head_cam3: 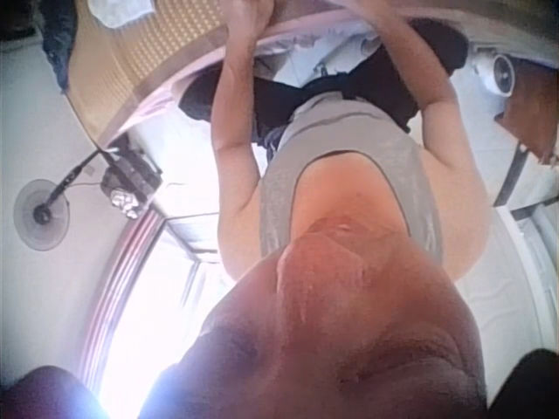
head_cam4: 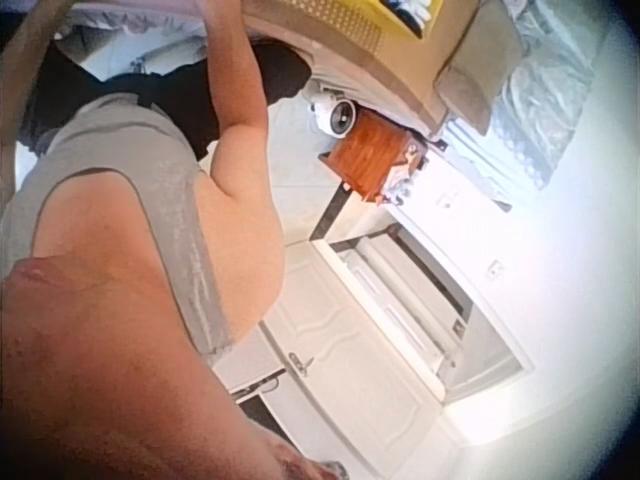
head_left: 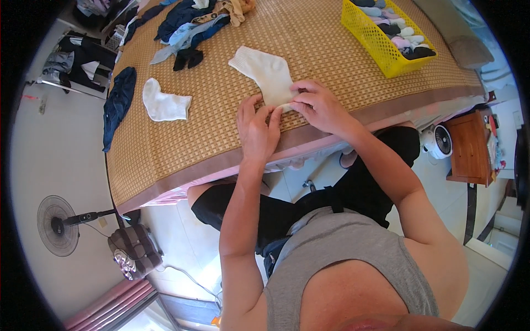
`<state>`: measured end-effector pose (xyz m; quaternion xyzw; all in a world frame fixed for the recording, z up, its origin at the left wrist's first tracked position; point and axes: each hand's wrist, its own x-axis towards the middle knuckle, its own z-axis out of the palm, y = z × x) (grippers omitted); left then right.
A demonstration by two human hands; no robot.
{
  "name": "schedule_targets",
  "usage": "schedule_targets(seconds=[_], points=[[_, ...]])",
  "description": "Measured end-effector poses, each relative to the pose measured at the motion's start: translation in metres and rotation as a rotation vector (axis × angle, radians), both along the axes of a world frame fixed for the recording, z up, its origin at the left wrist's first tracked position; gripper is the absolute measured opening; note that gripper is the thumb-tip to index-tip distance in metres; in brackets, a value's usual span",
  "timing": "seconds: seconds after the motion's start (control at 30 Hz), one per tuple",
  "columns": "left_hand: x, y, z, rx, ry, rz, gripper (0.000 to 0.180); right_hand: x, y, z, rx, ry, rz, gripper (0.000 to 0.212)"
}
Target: Sort and fold various pairs of socks on a bed and place them into a yellow organizer basket.
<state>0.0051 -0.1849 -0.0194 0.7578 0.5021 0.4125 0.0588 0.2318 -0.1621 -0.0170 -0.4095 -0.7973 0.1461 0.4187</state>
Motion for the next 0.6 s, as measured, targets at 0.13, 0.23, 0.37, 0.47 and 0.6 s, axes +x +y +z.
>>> schedule_targets(seconds=[0.13,0.23,0.37,0.47,0.6], points=[[0.007,0.003,0.001,-0.038,0.003,0.079,0.02,-0.01,-0.001,0.006,-0.027,-0.024,-0.092,0.016],[0.008,0.008,0.001,-0.006,-0.033,0.107,0.018,-0.014,0.0,0.008,-0.15,0.033,-0.151,0.012],[0.011,0.006,0.002,-0.013,-0.091,0.105,0.016,-0.012,0.005,0.009,-0.107,0.017,-0.175,0.015],[0.009,0.005,0.001,0.081,-0.029,0.085,0.017,-0.016,0.005,0.013,-0.027,-0.005,-0.145,0.016],[0.007,0.001,0.006,0.118,0.056,0.028,0.021,-0.012,0.007,0.012,-0.063,-0.051,-0.105,0.015]])
